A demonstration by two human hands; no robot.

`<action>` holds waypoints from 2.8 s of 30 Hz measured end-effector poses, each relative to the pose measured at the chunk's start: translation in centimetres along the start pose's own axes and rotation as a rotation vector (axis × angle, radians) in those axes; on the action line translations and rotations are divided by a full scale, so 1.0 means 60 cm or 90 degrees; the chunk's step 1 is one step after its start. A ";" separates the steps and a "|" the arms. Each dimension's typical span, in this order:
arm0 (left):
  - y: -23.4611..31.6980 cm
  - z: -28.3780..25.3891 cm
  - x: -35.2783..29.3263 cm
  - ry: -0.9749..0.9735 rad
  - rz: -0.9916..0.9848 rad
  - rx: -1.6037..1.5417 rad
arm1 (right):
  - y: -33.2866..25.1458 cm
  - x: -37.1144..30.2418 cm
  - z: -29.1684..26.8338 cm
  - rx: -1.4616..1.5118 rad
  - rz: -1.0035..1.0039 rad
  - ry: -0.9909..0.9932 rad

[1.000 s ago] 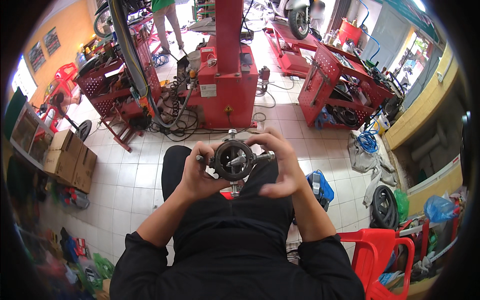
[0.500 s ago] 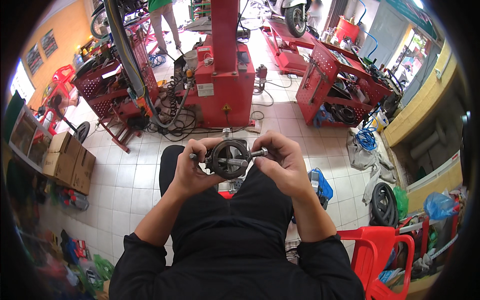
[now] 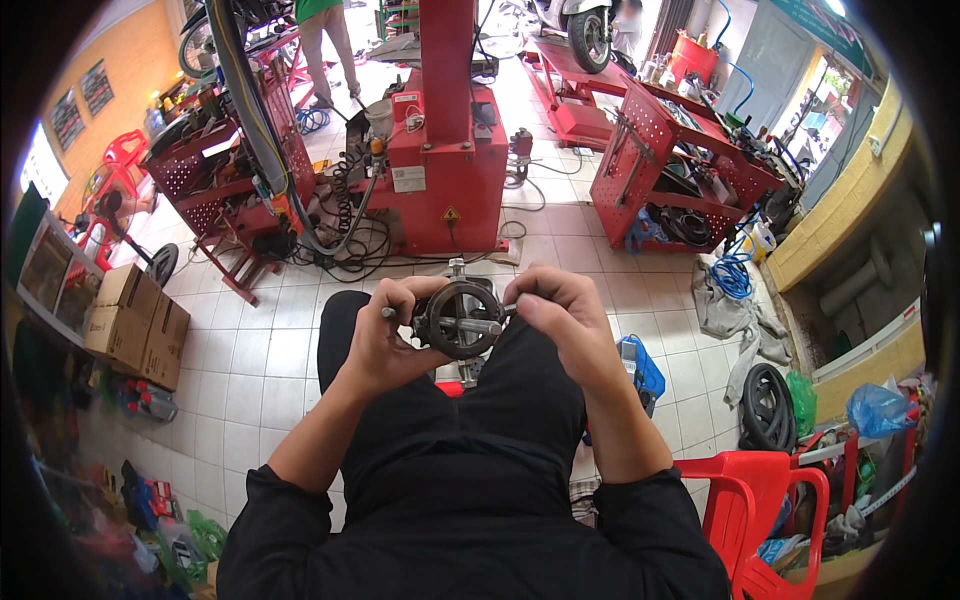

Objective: The person sits on a red chair in a workshop and assembles a mechanical part, likely a brake caliper, using a screwdriver. They manipulate the part in their lap, tighten screws, and place the assembly into a metal tray on the floor.

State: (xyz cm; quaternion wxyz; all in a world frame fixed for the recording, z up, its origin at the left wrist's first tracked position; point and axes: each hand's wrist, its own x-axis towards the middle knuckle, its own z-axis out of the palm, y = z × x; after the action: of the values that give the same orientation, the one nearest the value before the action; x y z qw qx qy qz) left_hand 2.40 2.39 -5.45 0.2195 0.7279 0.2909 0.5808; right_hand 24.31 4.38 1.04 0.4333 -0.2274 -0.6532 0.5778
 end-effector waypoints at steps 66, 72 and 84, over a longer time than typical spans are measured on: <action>-0.004 -0.015 0.000 0.003 0.011 0.034 | 0.006 0.009 0.000 -0.008 -0.100 0.031; -0.006 -0.014 0.003 0.011 0.008 0.048 | 0.018 0.008 -0.007 -0.045 -0.086 0.024; -0.013 -0.018 -0.006 0.017 -0.012 0.031 | -0.007 0.003 0.004 0.007 -0.064 0.006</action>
State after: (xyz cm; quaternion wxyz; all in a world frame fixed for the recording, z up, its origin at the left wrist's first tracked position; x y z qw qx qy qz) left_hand 1.14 2.70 -5.96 0.2030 0.7228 0.3147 0.5808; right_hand 24.11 4.32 1.50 0.4664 -0.1946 -0.6584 0.5577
